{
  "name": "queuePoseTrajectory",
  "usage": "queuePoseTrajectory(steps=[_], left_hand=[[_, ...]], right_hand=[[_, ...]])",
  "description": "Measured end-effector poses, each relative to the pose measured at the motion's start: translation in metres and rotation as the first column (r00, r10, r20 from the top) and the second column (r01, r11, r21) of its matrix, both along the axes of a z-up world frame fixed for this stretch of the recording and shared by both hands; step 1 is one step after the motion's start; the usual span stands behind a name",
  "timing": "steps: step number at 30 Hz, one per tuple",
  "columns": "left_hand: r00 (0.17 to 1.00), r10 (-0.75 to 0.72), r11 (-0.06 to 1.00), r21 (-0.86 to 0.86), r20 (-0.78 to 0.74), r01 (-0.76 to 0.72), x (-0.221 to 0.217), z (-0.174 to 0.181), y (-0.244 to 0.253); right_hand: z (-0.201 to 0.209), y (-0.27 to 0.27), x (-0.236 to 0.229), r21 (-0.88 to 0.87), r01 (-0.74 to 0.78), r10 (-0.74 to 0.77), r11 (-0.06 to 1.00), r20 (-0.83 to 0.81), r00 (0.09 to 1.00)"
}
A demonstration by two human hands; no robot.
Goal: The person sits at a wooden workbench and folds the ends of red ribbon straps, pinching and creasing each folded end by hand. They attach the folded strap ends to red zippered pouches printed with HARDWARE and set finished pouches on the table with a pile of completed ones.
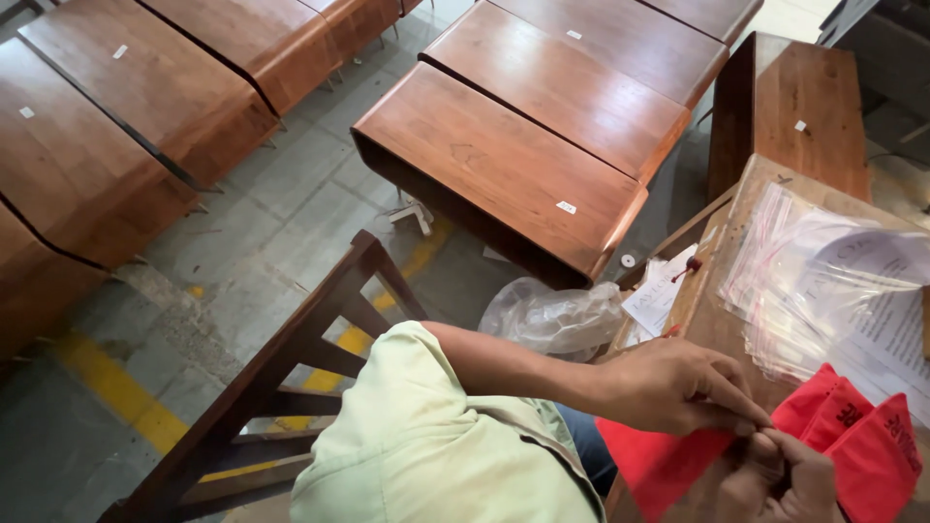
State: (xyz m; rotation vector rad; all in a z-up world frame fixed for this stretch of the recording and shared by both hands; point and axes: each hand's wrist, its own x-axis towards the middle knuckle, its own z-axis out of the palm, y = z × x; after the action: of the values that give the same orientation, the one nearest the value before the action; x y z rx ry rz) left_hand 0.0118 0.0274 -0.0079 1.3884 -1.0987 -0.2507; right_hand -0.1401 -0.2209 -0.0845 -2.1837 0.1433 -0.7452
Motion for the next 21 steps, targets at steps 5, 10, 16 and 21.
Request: queuePoseTrajectory(steps=[5, 10, 16, 21], left_hand=[[0.996, 0.023, 0.998, 0.059, 0.091, -0.029, -0.001, 0.013, 0.004], [0.994, -0.096, 0.995, 0.036, 0.051, 0.094, -0.003, 0.007, 0.002], [0.987, 0.031, 0.995, -0.097, 0.157, -0.015, -0.004, -0.003, -0.003], [0.972, 0.052, 0.998, -0.039, 0.231, -0.045, 0.002, 0.013, 0.007]], right_hand=[[0.107, 0.098, 0.020, -0.486, 0.131, -0.209, 0.864, -0.110, 0.972], [0.037, -0.071, 0.028, -0.539, -0.480, 0.343, 0.692, -0.340, 0.876], [-0.120, -0.229, 0.000, 0.855, 0.043, 0.641, 0.517, -0.421, 0.642], [-0.032, -0.099, 0.018, -0.075, -0.420, 0.370, 0.904, -0.353, 0.859]])
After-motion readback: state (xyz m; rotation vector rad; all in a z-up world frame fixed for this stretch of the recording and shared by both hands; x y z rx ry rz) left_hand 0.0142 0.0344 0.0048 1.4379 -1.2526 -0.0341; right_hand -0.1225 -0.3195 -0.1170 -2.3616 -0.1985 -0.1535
